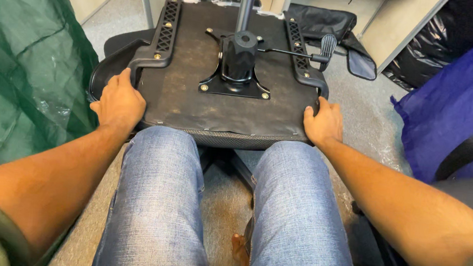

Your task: The person uses a screwdriver to tighten screws on the underside of an office chair seat, securing the base to the seat. After tightening, the person lifts and flips the chair upright to show the assembled base and wheels.

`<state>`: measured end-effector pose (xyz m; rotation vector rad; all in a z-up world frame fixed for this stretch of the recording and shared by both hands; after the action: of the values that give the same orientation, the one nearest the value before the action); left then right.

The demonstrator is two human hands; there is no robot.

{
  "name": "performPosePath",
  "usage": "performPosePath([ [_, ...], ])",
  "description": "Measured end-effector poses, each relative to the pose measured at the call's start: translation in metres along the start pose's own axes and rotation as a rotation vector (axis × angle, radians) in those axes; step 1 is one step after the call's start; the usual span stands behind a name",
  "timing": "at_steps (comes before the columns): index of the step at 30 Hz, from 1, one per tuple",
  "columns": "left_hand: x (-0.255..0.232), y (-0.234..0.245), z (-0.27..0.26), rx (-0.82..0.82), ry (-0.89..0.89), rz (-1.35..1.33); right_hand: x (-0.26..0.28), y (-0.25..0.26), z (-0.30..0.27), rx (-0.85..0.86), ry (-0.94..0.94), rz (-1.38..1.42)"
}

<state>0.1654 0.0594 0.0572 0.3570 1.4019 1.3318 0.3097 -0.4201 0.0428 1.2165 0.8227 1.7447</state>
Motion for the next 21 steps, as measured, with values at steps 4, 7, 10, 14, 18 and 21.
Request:
performPosePath([
  [4, -0.012, 0.000, -0.011, -0.008, -0.164, -0.023, 0.010, 0.009, -0.016, 0.138, -0.044, -0.080],
  [7, -0.019, 0.000, -0.015, 0.059, -0.224, -0.081, 0.011, 0.016, -0.031, 0.222, -0.089, -0.072],
  [10, -0.020, -0.001, -0.011, 0.148, -0.248, -0.114, 0.013, 0.025, -0.044, 0.236, -0.129, -0.052],
  [14, -0.021, -0.002, -0.003, 0.202, -0.369, -0.120, 0.019, 0.043, -0.050, 0.286, -0.166, -0.036],
  [18, -0.011, 0.003, 0.012, 0.352, -0.338, -0.162, 0.028, 0.065, -0.043, 0.308, -0.095, -0.111],
  [21, -0.019, 0.026, 0.039, 0.420, -0.258, -0.129, 0.053, 0.096, -0.019, 0.126, 0.085, -0.077],
])
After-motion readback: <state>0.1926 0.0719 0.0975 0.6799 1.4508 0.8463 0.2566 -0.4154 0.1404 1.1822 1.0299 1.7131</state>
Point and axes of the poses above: each hand's wrist, its own z-axis towards the middle knuckle, its own y-axis out of the back of the hand, x = y × z, the point moved 5 cm from there along z, towards the middle knuckle, and after that the axes turned 9 degrees about x, right-handed, at the moved point
